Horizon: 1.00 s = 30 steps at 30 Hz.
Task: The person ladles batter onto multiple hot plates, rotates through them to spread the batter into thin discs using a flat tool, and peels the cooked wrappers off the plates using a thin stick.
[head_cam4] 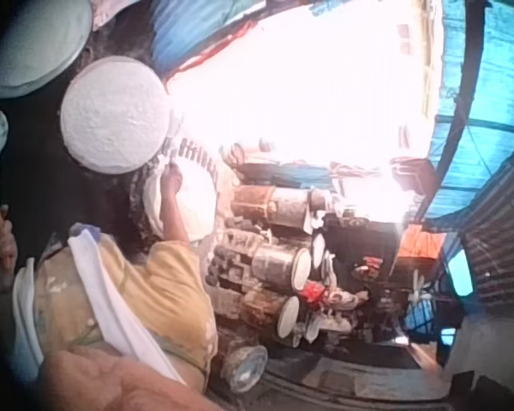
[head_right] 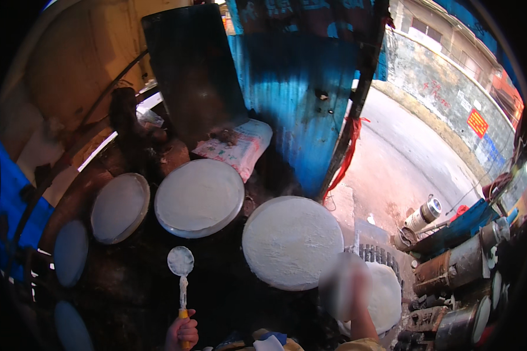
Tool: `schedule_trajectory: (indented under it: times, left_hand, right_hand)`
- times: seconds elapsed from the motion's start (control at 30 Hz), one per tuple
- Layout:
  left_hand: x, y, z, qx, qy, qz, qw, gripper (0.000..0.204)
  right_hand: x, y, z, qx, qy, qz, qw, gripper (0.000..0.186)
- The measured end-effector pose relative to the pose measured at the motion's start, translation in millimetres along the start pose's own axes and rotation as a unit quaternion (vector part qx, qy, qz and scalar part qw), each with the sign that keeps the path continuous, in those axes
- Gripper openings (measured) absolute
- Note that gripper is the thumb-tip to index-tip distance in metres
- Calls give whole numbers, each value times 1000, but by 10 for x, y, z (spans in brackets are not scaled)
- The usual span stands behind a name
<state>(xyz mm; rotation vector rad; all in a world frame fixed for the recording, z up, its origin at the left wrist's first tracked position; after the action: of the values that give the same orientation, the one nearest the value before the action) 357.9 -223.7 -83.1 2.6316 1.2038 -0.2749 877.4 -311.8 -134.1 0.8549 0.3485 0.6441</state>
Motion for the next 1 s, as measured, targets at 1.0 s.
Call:
schedule_trajectory:
  times: [1.0]
  left_hand:
    - [-936, -1777, -277, -47, 67, -181, 980, 24]
  right_hand:
    - [-1099, 3912, -4534, -255, 312, 417, 815, 21]
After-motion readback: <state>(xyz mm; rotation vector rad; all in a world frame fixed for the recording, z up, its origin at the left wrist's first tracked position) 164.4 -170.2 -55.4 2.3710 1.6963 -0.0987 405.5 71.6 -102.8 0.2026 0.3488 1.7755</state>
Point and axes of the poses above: each hand's wrist, its own x-axis towards the middle knuckle, its own z-axis out of the back of the hand, y = z × x, the point moved 8 cm from there along x, towards the middle knuckle, and after that the axes turned 13 degrees about y, right-handed, at the moved point
